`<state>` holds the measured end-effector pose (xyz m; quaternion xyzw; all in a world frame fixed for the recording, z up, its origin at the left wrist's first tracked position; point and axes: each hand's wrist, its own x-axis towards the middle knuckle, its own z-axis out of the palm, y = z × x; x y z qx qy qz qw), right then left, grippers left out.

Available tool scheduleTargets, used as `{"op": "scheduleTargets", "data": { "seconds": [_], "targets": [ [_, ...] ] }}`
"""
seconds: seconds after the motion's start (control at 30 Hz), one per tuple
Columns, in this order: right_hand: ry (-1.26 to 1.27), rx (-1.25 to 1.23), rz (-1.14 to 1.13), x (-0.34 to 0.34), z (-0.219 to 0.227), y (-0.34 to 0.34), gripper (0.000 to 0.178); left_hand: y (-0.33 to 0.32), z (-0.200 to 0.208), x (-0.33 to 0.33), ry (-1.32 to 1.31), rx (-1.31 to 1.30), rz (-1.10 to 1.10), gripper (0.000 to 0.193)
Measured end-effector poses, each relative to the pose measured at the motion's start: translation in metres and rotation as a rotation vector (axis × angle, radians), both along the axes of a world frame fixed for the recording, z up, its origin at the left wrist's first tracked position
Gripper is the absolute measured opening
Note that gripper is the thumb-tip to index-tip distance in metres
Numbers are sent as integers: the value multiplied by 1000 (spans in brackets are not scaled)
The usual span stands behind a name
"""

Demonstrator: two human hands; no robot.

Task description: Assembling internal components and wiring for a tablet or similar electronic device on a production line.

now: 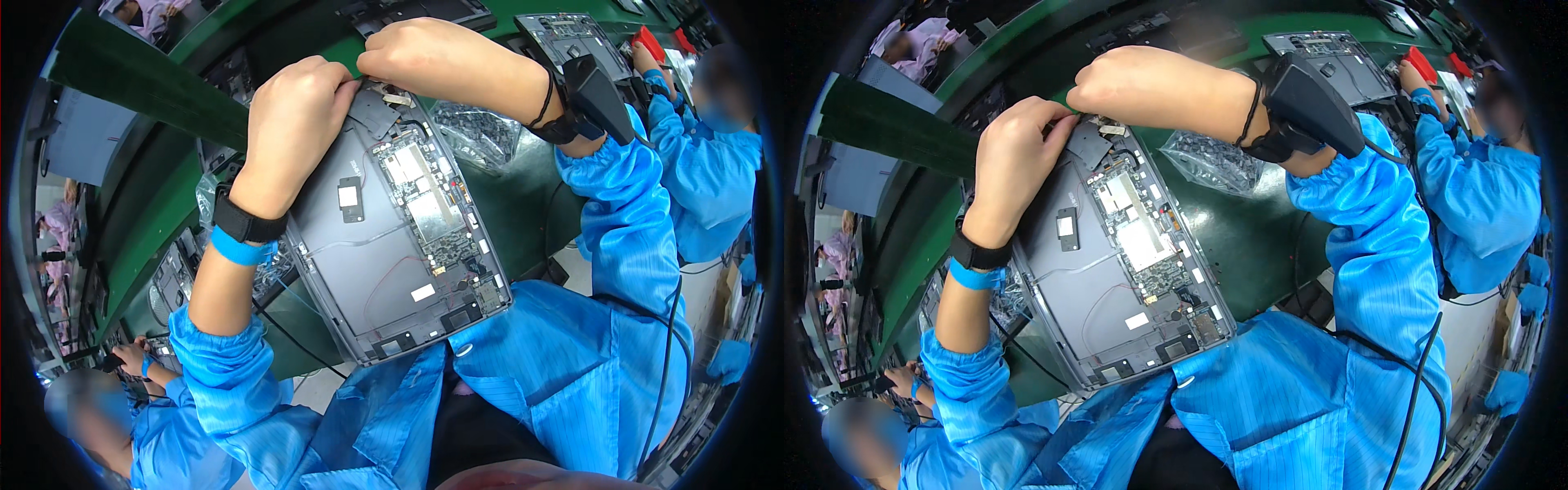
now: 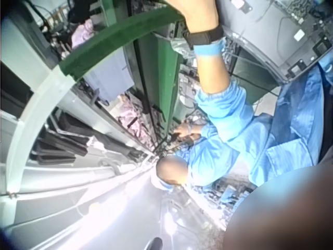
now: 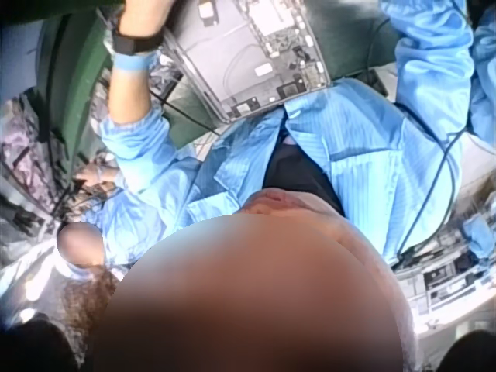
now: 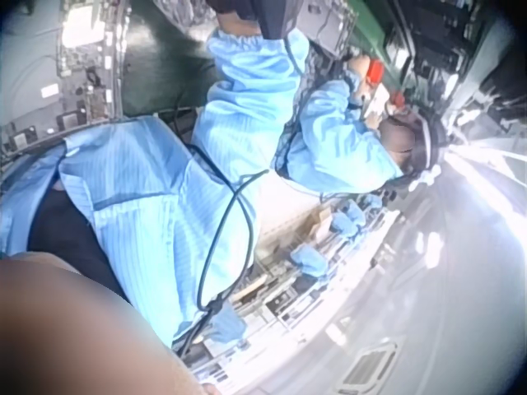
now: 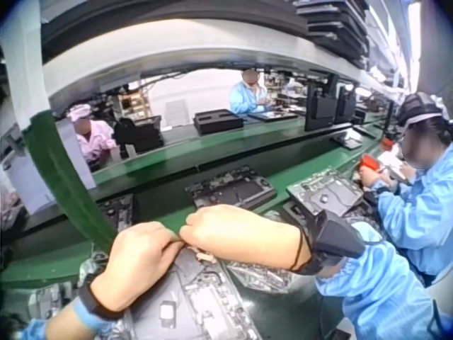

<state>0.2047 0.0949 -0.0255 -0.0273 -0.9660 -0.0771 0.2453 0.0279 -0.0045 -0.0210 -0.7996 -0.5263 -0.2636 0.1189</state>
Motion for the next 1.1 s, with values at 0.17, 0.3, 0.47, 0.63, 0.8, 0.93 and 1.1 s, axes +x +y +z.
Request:
{"op": "scheduleTargets", "data": {
  "seconds": [0.17, 0.3, 0.47, 0.63, 0.8, 0.93, 1.1],
  "targets": [
    [-14, -2, -66, 1, 1, -8, 14, 2, -2, 1, 7, 11, -7, 10],
    [-16, 28, -58, -2, -1, -6, 14, -1, 0, 3, 22, 5, 30, 10],
    [42, 70, -79, 1, 2, -7, 17, -1, 2, 1, 11, -34, 49, 10],
    [133, 44, 103, 22, 12, -45, 14, -6, -1, -7, -149, -104, 23, 10],
    [-14, 234, 19, 15, -3, -50, 33, -7, 4, -6, -202, -216, 70, 13],
    [131, 371, 96, 20, -11, -50, 31, -7, -4, -2, -261, -184, 25, 11],
    [176, 348, -150, 35, -17, -58, 35, -6, -4, -1, -292, -195, -14, 9]
  ]
}}
